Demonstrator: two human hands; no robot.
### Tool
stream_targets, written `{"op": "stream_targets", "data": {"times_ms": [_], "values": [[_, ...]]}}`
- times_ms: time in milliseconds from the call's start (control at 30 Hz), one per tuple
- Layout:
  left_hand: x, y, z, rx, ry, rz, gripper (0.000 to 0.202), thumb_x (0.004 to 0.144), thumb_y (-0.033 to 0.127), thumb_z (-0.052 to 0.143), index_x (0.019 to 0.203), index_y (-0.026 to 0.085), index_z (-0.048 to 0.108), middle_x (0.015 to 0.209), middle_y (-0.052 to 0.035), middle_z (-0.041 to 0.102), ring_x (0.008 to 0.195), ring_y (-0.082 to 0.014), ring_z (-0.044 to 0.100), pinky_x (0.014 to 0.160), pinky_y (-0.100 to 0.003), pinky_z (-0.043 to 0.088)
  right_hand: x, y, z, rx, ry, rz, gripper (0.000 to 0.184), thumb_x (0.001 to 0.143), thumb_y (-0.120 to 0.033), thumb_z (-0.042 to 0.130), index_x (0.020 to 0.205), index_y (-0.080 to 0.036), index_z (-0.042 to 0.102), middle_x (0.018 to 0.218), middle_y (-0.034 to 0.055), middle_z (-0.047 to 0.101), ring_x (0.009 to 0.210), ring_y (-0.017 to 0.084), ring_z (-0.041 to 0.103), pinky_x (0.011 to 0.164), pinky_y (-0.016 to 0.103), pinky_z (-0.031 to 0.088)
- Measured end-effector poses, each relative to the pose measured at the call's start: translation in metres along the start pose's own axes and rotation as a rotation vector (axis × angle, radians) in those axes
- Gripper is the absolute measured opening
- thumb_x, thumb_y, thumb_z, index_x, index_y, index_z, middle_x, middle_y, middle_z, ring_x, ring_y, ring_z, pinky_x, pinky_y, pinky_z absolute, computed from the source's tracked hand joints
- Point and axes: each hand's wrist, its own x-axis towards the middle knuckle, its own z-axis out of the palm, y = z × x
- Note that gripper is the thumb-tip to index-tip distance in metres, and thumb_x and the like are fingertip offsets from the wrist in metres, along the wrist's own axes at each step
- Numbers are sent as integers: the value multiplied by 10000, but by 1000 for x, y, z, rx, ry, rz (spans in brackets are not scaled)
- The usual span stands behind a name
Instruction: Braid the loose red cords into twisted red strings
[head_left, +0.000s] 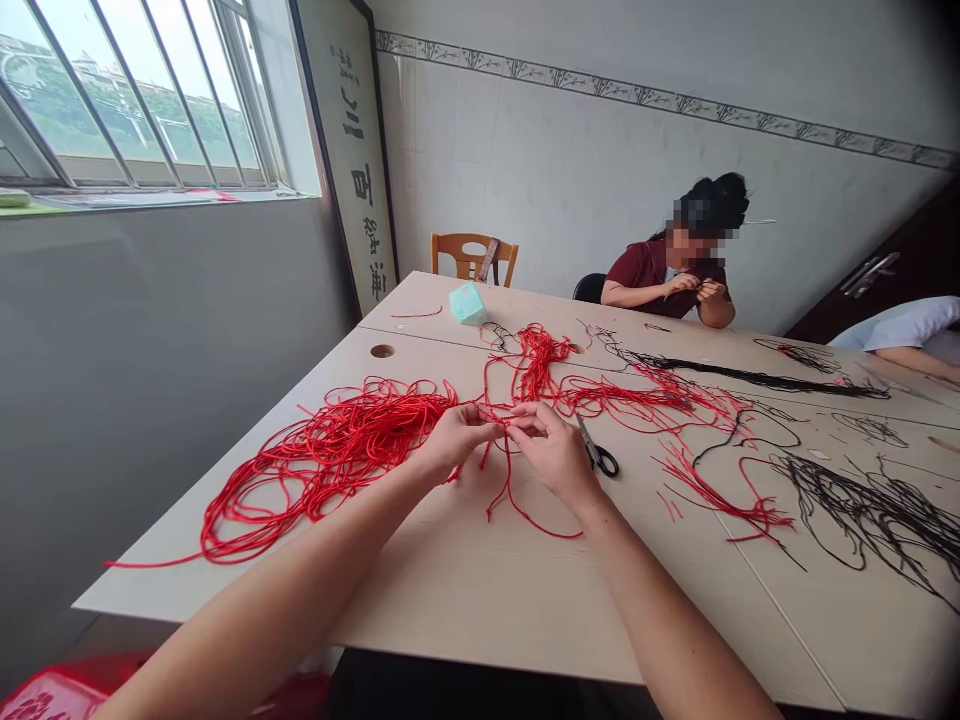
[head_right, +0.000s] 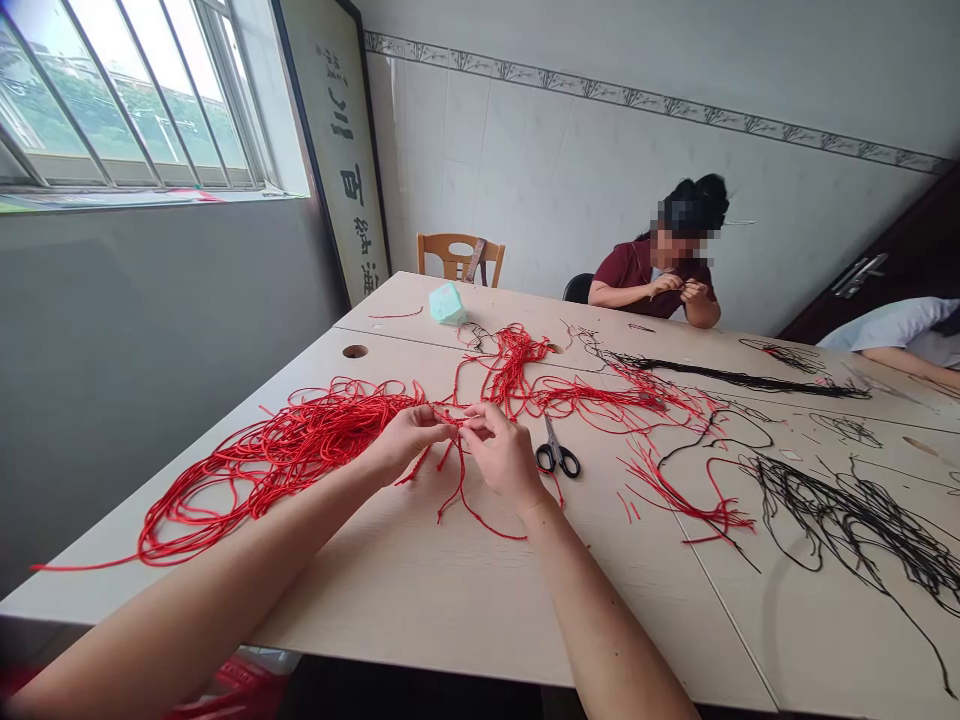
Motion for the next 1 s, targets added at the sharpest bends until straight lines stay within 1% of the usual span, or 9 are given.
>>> {"op": "stream_targets", "data": {"times_ms": [200, 267, 367, 433, 567, 700, 767, 867, 1000], "values": [[2, -1, 0, 57, 45, -21, 216, 589, 227, 737, 705, 121, 588, 691, -28, 639, 667, -130, 581, 692, -279, 419, 0, -2, 2, -61, 23, -32, 237, 790, -212, 577, 1025, -236, 582, 900, 47, 695, 822, 202, 661, 727, 326, 532], [2, 0, 0, 60, 35, -27, 215, 589, 232, 734, 703, 119, 592, 682, -29, 637, 668, -134, 585, 702, -287, 426, 0, -2, 2, -55, 27, -32, 238, 792, -215, 573, 1027, -243, 600, 899, 40, 698, 814, 196, 661, 730, 324, 534], [3, 1, 0, 57, 10, -20, 229, 587, 248, 734, 723, 115, 606, 686, -35, 639, 684, -144, 591, 714, -294, 436, 0, -3, 2, -14, -5, -14, 199, 807, -233, 551, 981, -245, 646, 879, 28, 702, 777, 180, 659, 716, 308, 539], [3, 1, 0, 89, 2, 2, 231, 599, 261, 724, 737, 116, 610, 701, -39, 640, 679, -142, 588, 694, -285, 438, 0, -3, 3, 14, -24, 5, 186, 810, -242, 539, 944, -239, 667, 860, 26, 704, 750, 177, 659, 700, 304, 541], [2, -2, -1, 298, 7, 89, 186, 641, 277, 674, 733, 132, 602, 707, -34, 638, 636, -130, 567, 617, -253, 425, 0, -1, 4, -8, -17, 11, 150, 792, -247, 548, 872, -226, 673, 800, 21, 702, 692, 170, 650, 663, 293, 531], [2, -5, -4, 509, 45, 171, 130, 654, 263, 630, 715, 150, 612, 684, -20, 640, 622, -128, 561, 604, -239, 416, -1, 2, 5, -70, -37, 9, 122, 791, -238, 536, 840, -224, 646, 724, 4, 678, 630, 155, 627, 623, 276, 507], [2, -7, -5, 536, 50, 166, 126, 649, 263, 618, 713, 155, 613, 665, -12, 634, 591, -124, 552, 573, -230, 406, -1, 3, 6, -106, -52, 5, 118, 796, -240, 525, 842, -229, 633, 744, 2, 670, 626, 150, 616, 611, 271, 494], [2, -7, -6, 520, 52, 119, 129, 631, 266, 622, 696, 157, 601, 627, -2, 617, 536, -117, 533, 522, -222, 386, -1, 3, 5, -125, -66, -16, 119, 804, -248, 509, 835, -229, 623, 823, 14, 657, 628, 138, 598, 595, 260, 477], [1, -3, -4, 501, 56, 54, 139, 605, 270, 635, 672, 157, 590, 615, -3, 603, 533, -120, 527, 490, -214, 366, 0, 3, 5, -65, -100, 3, 120, 810, -252, 495, 834, -211, 605, 855, 25, 637, 660, 132, 588, 597, 249, 462]]}}
